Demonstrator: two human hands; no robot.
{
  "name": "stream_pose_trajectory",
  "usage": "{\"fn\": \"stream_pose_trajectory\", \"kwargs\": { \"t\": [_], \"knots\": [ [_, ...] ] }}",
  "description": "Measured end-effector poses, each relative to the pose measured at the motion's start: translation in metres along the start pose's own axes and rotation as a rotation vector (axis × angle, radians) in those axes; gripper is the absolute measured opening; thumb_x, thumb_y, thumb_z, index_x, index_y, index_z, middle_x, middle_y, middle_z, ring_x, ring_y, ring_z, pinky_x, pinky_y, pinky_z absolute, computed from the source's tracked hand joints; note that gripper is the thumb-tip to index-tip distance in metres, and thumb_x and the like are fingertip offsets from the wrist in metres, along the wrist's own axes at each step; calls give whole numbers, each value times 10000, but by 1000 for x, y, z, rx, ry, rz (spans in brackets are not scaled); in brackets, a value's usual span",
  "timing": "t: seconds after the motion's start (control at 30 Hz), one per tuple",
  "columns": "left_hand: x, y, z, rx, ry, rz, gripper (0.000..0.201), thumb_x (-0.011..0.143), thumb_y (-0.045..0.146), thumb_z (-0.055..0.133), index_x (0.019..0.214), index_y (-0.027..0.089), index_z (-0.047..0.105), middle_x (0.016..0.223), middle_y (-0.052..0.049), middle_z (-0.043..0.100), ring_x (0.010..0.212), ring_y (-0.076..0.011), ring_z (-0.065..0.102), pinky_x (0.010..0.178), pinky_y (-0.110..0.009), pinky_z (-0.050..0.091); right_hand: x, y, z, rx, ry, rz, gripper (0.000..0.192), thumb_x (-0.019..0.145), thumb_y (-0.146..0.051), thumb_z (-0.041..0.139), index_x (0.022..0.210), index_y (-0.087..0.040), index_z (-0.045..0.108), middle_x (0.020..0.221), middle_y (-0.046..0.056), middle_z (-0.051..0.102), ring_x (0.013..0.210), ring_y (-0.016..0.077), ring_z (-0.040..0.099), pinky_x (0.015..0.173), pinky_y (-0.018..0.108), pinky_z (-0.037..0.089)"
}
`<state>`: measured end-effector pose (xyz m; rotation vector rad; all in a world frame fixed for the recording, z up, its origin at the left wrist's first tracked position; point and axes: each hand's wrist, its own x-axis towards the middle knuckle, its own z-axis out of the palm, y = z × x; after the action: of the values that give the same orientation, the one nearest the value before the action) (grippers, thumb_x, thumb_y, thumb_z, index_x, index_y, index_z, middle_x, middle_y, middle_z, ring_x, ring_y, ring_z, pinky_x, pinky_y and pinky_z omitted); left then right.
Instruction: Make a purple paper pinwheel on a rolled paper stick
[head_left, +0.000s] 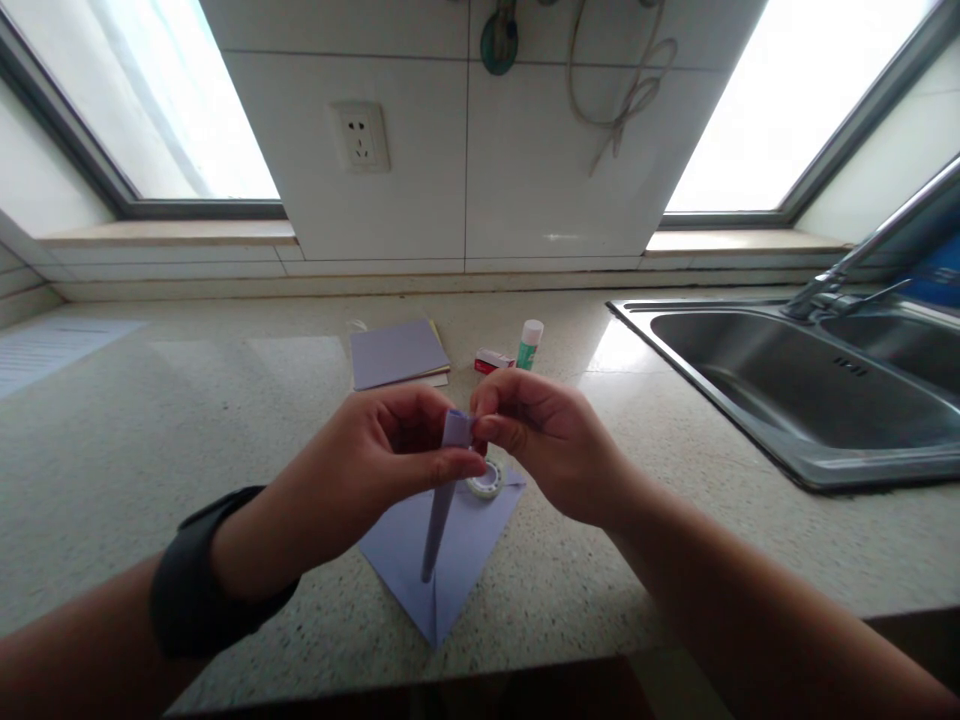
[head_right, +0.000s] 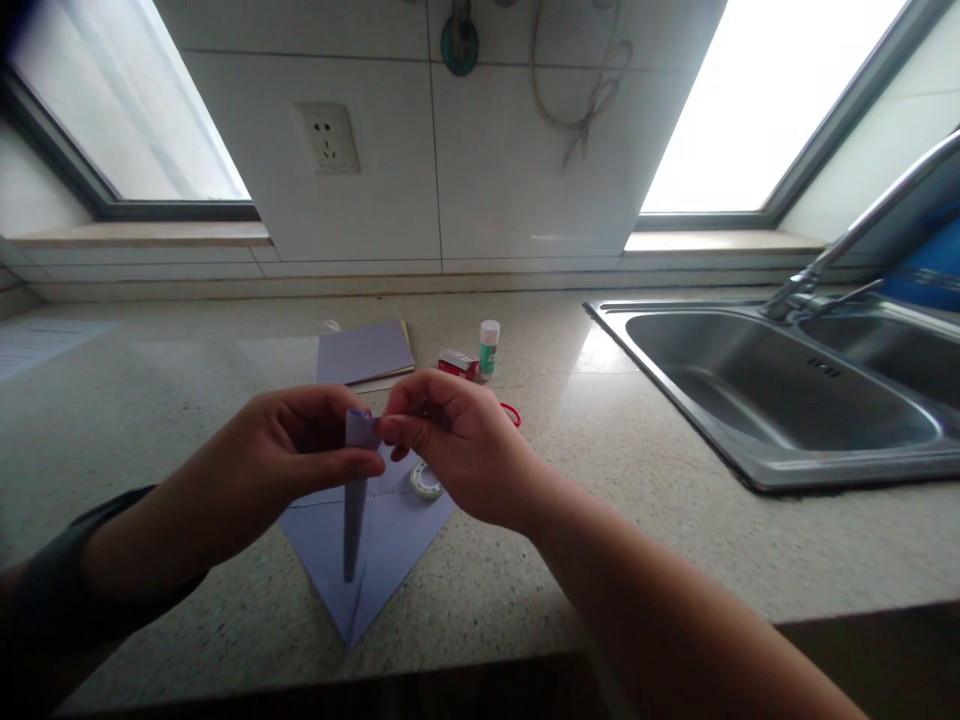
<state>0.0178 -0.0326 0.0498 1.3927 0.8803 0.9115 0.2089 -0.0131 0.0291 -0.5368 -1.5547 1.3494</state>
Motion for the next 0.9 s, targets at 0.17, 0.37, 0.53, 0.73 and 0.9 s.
{"fn": "stream_pose_trajectory", "kwargs": {
  "t": [0.17,0.37,0.53,0.73,0.9],
  "knots": [
    [-3,1,2,137,105,0,97,777,306,851,846,244,825,812,-6,794,719,-133,687,636,-196,529,2,4,-1,-3,20,-1,238,852,-344,786,823,-184,611,697,-39,610,627,86,564,558,223,441],
    [-5,4,5,216,77,30,168,845,318,790,1000,271,831,925,-9,816,858,-180,726,727,-237,557,3,6,0,-98,75,-48,248,841,-340,797,799,-184,609,710,-44,571,652,89,532,576,235,419],
    [-5,5,11,252,13,26,192,910,328,706,1049,243,807,970,-17,803,848,-172,711,721,-243,544,5,9,1,-90,56,-101,256,848,-339,790,792,-199,583,727,-52,546,650,88,535,569,236,439],
    [-6,-2,16,175,31,35,187,962,332,621,991,177,721,820,-21,724,748,-150,675,693,-249,538,3,13,0,-90,95,-13,262,841,-354,791,954,-209,604,769,-41,590,647,98,569,568,246,459],
    [-6,-12,15,138,15,20,231,989,382,570,882,185,624,660,40,505,546,-96,458,489,-209,377,3,10,-2,-122,11,-26,188,885,-361,740,945,-199,665,826,-3,628,716,125,603,632,284,490]
  ]
}}
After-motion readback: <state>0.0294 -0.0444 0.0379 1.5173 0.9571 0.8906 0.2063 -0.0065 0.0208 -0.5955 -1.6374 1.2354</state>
